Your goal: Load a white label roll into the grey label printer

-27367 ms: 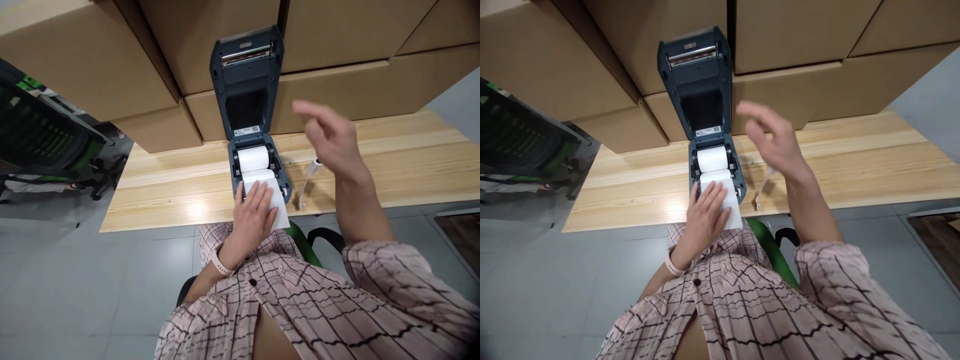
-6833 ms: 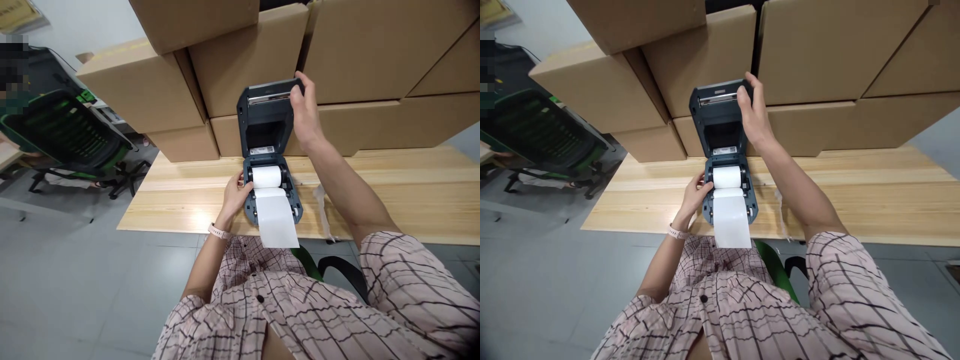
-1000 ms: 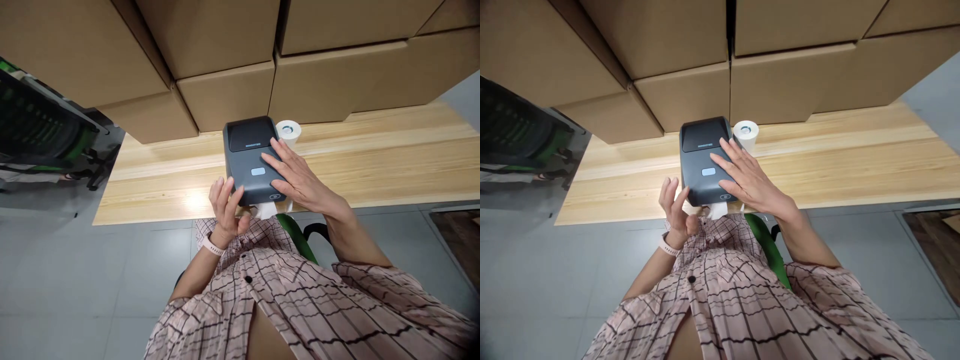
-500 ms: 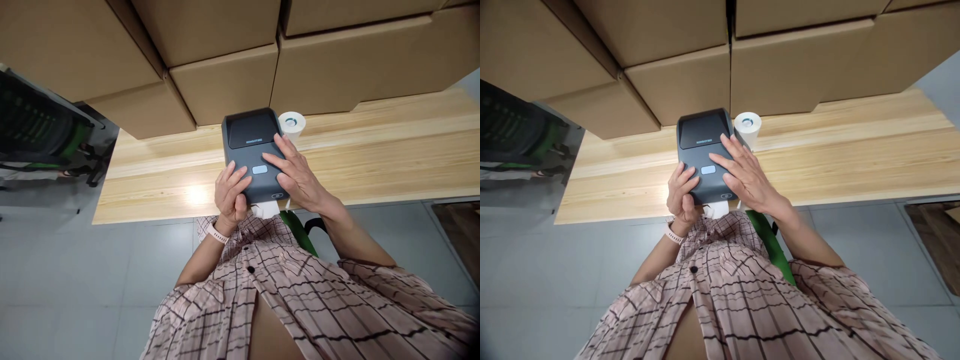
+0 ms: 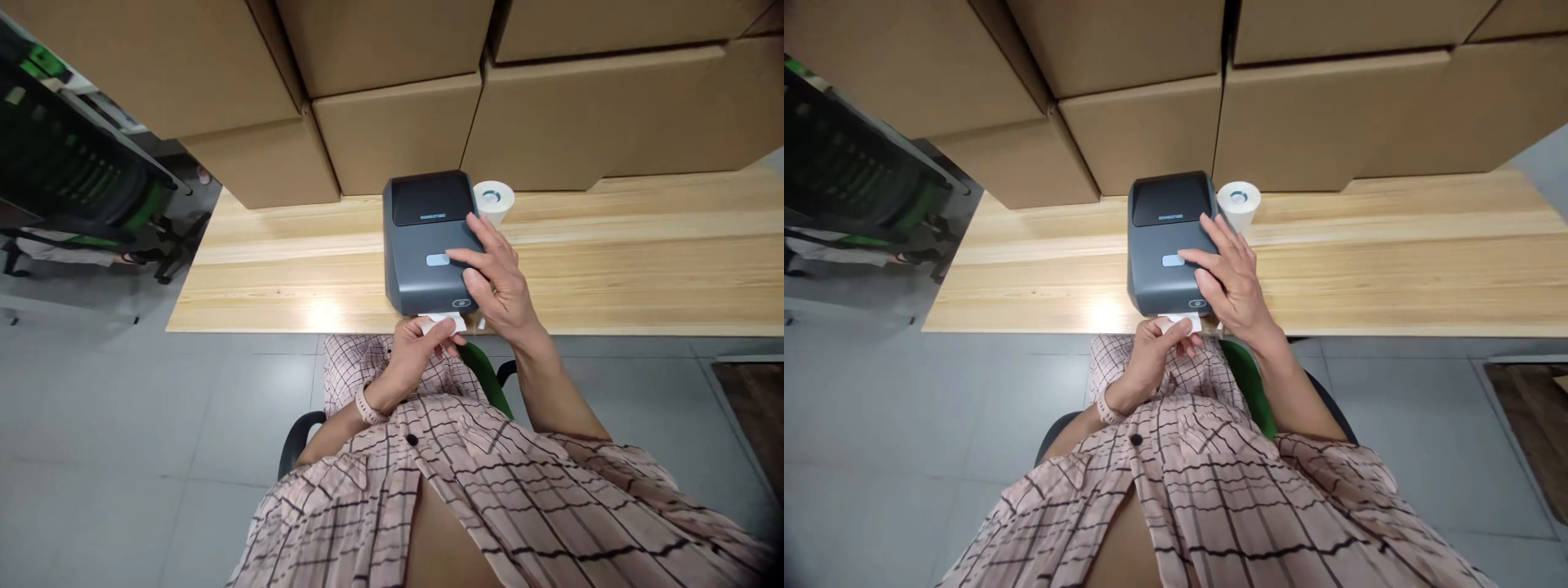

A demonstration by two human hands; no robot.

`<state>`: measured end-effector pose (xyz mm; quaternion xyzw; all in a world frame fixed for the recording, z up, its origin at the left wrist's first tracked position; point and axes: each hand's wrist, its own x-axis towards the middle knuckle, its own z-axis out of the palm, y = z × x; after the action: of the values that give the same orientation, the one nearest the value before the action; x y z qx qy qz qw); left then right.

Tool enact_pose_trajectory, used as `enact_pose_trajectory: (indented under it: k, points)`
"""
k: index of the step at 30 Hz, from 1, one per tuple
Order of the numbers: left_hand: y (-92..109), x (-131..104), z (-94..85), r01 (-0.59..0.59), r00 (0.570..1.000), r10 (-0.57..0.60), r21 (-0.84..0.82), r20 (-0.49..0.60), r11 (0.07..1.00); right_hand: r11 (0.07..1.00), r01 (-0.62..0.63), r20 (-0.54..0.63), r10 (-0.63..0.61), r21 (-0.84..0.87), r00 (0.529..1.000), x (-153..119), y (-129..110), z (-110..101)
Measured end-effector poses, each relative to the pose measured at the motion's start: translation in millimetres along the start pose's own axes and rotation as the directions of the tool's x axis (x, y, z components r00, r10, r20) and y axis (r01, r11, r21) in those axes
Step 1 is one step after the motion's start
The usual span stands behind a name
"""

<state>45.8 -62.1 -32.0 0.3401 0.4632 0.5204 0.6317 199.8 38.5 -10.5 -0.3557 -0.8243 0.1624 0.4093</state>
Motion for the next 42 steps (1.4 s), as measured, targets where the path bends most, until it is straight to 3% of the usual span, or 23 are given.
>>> enact_pose_trajectory:
  k: [3, 6, 8, 10, 13, 15, 17, 19, 22, 25, 27, 29, 32, 34, 36, 40, 42]
  points:
    - [-7, 1, -3.4, -0.118, 0.99, 0.126, 0.115, -0.068, 0.986, 0.991, 0.042, -0.071, -0.051, -0.125, 0.996, 2, 2, -1]
    - [-14, -7, -14.7, -0.19, 0.978, 0.206, 0.261, -0.037, 0.947, 0.977, 0.132, -0.048, -0.142, -0.168, 0.989, 5, 5, -5]
    - [-18, -15, -24.3, -0.275, 0.947, 0.316, 0.359, -0.059, 0.892, 0.97, 0.173, -0.008, -0.178, -0.172, 0.984, 9, 3, -10]
    - [-20, -19, -33.6, -0.379, 0.869, 0.47, 0.404, -0.153, 0.832, 0.967, 0.18, 0.066, -0.171, -0.181, 0.983, 15, -2, -16]
    - [-16, -14, -43.9, -0.512, 0.673, 0.666, 0.448, -0.321, 0.733, 0.97, 0.185, 0.211, -0.15, -0.156, 0.966, 26, -10, -20]
    - [-9, -5, -47.0, -0.543, 0.555, 0.748, 0.522, -0.365, 0.658, 0.971, 0.196, 0.263, -0.156, -0.136, 0.952, 29, -10, -20]
    - [0, 5, -47.4, -0.53, 0.511, 0.79, 0.598, -0.34, 0.601, 0.972, 0.204, 0.239, -0.172, -0.115, 0.956, 26, -6, -19]
    - [8, 11, -46.4, -0.502, 0.548, 0.789, 0.645, -0.279, 0.576, 0.981, 0.173, 0.129, -0.162, -0.083, 0.978, 15, 1, -18]
    - [13, 15, -44.8, -0.487, 0.634, 0.747, 0.648, -0.199, 0.586, 1.0, 0.027, -0.088, -0.028, -0.016, 0.996, -6, 13, -19]
    - [17, 20, -42.6, -0.509, 0.682, 0.716, 0.606, -0.149, 0.612, 0.994, -0.054, -0.144, 0.068, 0.096, 0.987, -18, 19, -18]
    - [24, 25, -39.8, -0.547, 0.685, 0.721, 0.583, -0.099, 0.6, 0.984, -0.024, -0.098, 0.042, 0.179, 0.994, -14, 18, -16]
    - [37, 33, -37.1, -0.592, 0.659, 0.749, 0.573, -0.061, 0.567, 0.981, 0.031, -0.067, -0.018, 0.194, 0.998, -1, 14, -17]
    - [57, 48, -39.0, -0.617, 0.604, 0.792, 0.581, -0.082, 0.531, 0.992, 0.097, -0.106, -0.087, 0.086, 0.991, 30, 11, -23]
    - [63, 60, -46.6, -0.586, 0.6, 0.791, 0.609, -0.117, 0.534, 0.992, 0.118, -0.163, -0.109, 0.044, 0.981, 54, 13, -28]
    - [63, 75, -57.1, -0.52, 0.648, 0.749, 0.641, -0.135, 0.565, 0.989, 0.138, -0.204, -0.124, 0.055, 0.971, 76, 18, -30]
    - [53, 105, -71.0, -0.411, 0.812, 0.572, 0.577, -0.12, 0.705, 0.984, 0.168, -0.225, -0.149, 0.064, 0.963, 112, 30, -25]
    - [51, 113, -71.4, -0.376, 0.862, 0.497, 0.528, -0.102, 0.761, 0.986, 0.161, -0.214, -0.149, 0.041, 0.966, 127, 38, -20]
